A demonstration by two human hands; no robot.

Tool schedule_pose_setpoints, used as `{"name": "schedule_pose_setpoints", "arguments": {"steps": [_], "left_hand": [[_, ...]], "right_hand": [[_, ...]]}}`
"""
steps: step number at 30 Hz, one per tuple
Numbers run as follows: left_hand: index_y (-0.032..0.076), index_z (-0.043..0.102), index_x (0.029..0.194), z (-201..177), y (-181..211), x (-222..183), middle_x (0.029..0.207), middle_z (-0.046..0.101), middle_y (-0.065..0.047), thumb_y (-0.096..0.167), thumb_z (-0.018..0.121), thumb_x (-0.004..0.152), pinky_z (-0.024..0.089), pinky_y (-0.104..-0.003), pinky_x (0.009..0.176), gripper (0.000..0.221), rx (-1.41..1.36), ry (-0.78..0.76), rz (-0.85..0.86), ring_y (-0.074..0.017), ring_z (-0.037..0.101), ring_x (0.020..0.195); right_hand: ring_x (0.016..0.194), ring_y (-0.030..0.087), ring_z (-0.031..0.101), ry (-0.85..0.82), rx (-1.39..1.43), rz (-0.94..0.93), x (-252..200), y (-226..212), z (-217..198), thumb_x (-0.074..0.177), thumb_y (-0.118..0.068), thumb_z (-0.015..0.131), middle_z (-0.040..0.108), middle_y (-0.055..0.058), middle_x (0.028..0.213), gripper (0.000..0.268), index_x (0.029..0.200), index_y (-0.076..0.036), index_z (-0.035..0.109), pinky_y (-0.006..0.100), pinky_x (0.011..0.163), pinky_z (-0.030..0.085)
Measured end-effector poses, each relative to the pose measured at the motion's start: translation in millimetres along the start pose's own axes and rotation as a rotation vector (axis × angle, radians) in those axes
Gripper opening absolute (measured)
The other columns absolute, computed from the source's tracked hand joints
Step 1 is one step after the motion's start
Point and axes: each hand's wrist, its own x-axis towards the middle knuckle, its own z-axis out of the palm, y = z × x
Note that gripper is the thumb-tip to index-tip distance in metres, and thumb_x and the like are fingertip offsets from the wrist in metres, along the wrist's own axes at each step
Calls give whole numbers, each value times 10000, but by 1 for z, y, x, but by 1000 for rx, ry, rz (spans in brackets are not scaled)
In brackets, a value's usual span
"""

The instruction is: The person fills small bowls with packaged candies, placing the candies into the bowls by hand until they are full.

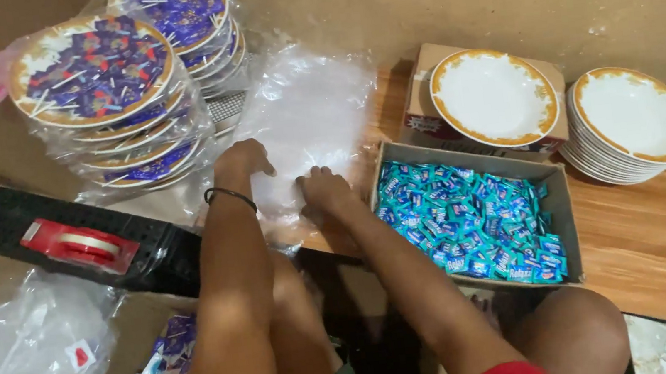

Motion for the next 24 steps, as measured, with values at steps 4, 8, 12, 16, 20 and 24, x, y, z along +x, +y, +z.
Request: {"name": "schedule_pose_setpoints", "arguments": {"steps": [4, 8, 12, 16, 20, 24], "left_hand": [[22, 636, 1383, -7, -2, -3, 1366, 648, -246, 442, 825, 788, 506, -531, 1049, 752, -30, -3, 34, -405, 602, 1286], [-9, 589, 1426, -45, 36, -56, 1466, 575, -256, 624, 558, 887, 429, -521, 1147, 832, -71, -36, 162, -410, 527, 1375], [76, 413, 1569, -75, 66, -85, 1529, 454, -325, 702, 807, 677, 351, -620, 1161, 1158, -219, -43, 353, -483, 452, 1414], [180, 441, 1548, -72, 93, -78, 1478, 559, -213, 486, 788, 785, 297, -671, 1104, 892, -101, 127, 423, -421, 519, 1367], [115, 644, 1369, -76, 126, -105, 1259, 683, -151, 151, 545, 996, 451, -561, 1027, 387, -176, 606, 717, -359, 641, 1208], [144, 710, 1133, -77, 162, -116, 1028, 672, -38, 97, 683, 988, 577, -440, 861, 154, -258, 902, 1009, -280, 722, 980]], "right_hand": [[961, 384, 756, 104, 108, -20, 28, 19, 10, 928, -269, 670, 740, 180, 973, 277, 1136, -121, 778, 490, 790, 624], [1112, 455, 701, 50, 452, 49, -2, 38, -40, 977, -212, 556, 752, 250, 1087, 313, 1186, -73, 743, 562, 955, 566], [1086, 484, 676, 477, 563, 50, -10, 82, -73, 985, -166, 506, 718, 268, 1055, 266, 1185, -75, 655, 612, 950, 533], [1086, 484, 672, 720, 572, 74, -27, 125, -119, 979, -109, 519, 717, 248, 1032, 213, 1129, -43, 654, 592, 960, 510], [1113, 452, 637, 878, 407, 124, -69, 154, -153, 957, -107, 558, 644, 201, 1071, 199, 1135, -91, 645, 584, 992, 489], [1191, 354, 631, 1055, 415, 23, -123, 157, -188, 976, -37, 493, 630, 102, 1164, 270, 1195, -117, 629, 512, 1055, 464]]}}
